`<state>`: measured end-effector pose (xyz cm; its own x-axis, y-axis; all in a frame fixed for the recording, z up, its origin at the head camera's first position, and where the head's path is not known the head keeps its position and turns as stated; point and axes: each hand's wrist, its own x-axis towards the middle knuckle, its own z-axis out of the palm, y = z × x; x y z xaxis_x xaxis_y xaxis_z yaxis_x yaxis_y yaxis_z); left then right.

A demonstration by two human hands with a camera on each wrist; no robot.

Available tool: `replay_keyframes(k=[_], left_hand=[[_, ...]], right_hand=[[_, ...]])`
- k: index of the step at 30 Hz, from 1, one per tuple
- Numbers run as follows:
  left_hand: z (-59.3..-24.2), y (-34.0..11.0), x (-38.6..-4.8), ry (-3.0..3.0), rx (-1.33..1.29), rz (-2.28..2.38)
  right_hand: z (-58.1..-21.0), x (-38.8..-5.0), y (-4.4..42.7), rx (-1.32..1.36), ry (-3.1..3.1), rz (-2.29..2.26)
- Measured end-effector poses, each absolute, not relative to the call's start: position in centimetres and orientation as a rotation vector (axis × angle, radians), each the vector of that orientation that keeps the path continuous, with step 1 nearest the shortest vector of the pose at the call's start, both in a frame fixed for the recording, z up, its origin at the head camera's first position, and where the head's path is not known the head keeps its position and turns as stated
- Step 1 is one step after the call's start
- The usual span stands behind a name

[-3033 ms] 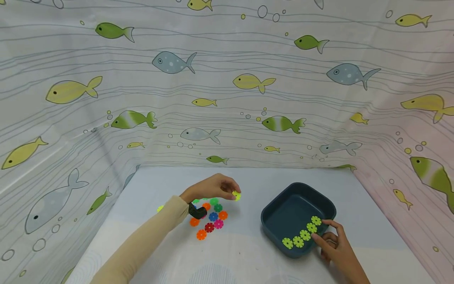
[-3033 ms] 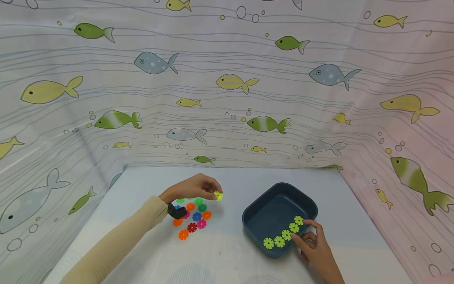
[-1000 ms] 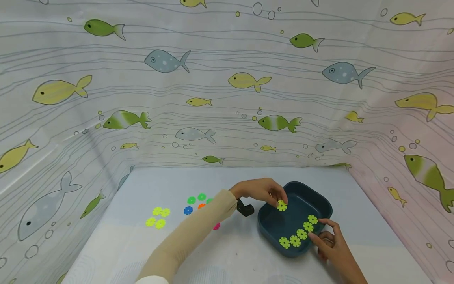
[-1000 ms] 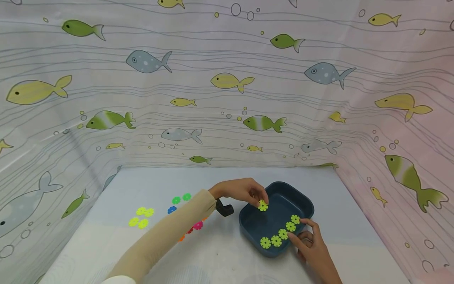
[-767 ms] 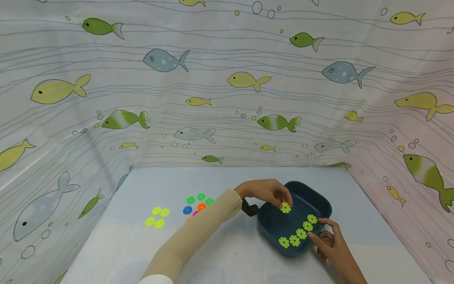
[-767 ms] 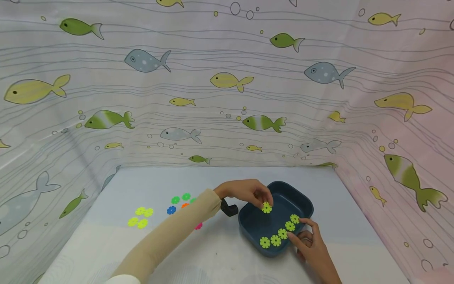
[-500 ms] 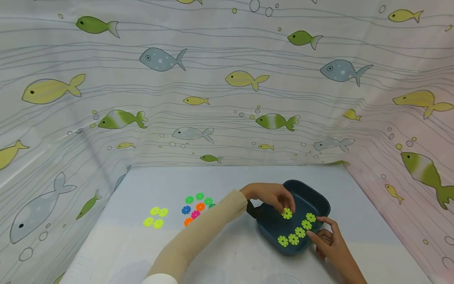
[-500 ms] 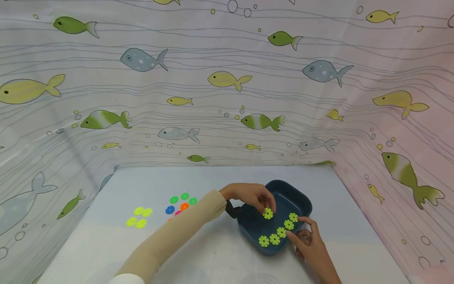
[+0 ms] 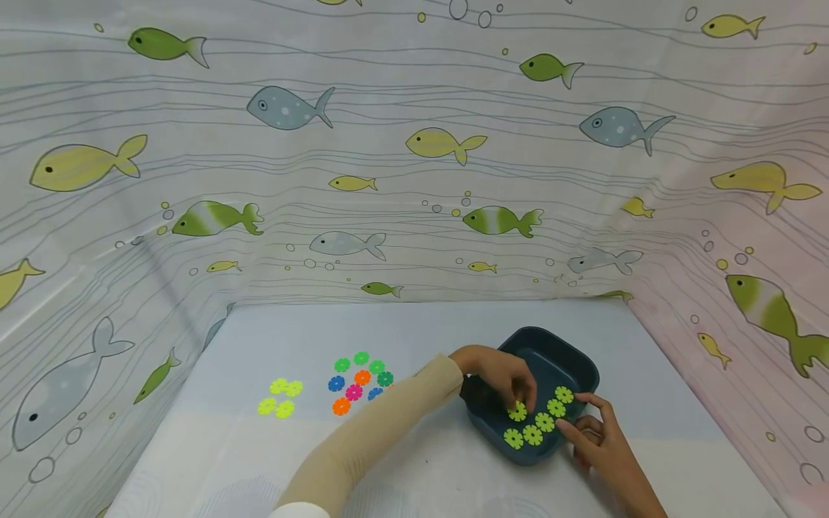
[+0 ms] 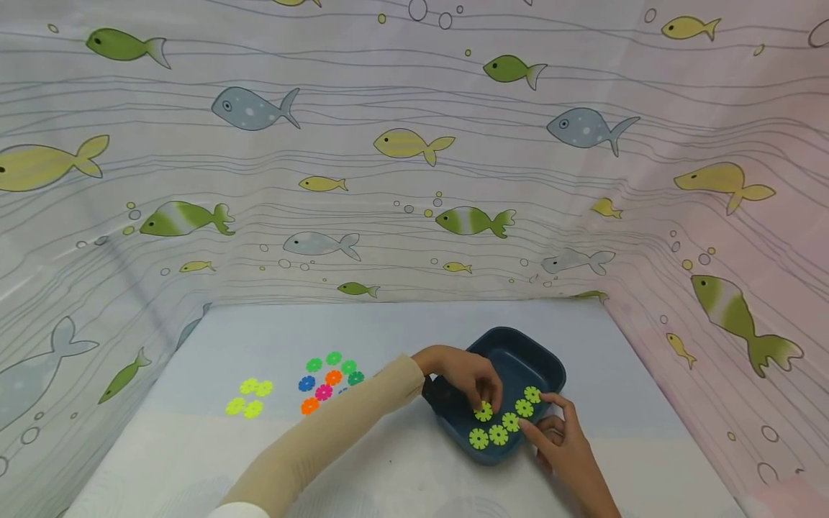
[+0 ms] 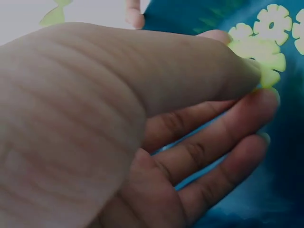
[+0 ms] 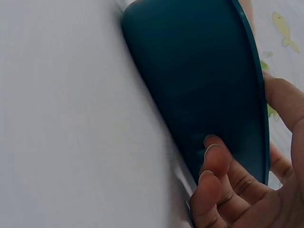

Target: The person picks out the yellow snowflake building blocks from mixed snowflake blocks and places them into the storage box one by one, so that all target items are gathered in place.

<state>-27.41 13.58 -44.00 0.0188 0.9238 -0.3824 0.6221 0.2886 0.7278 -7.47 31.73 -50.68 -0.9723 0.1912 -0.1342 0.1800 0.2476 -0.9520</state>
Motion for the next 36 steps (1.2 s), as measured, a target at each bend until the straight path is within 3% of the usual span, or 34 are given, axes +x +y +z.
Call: replay_keyframes(k=[19, 36], left_hand=[[-44.6, 14.2, -26.6, 1.747, 1.416, 0.103], [-44.8, 14.1, -26.3, 1.799, 1.418, 0.076]], right_hand=[[-50.9, -7.5, 31.8, -0.339, -2.466, 1.877], [-50.6, -7.4, 31.6, -0.365, -2.467, 1.878]])
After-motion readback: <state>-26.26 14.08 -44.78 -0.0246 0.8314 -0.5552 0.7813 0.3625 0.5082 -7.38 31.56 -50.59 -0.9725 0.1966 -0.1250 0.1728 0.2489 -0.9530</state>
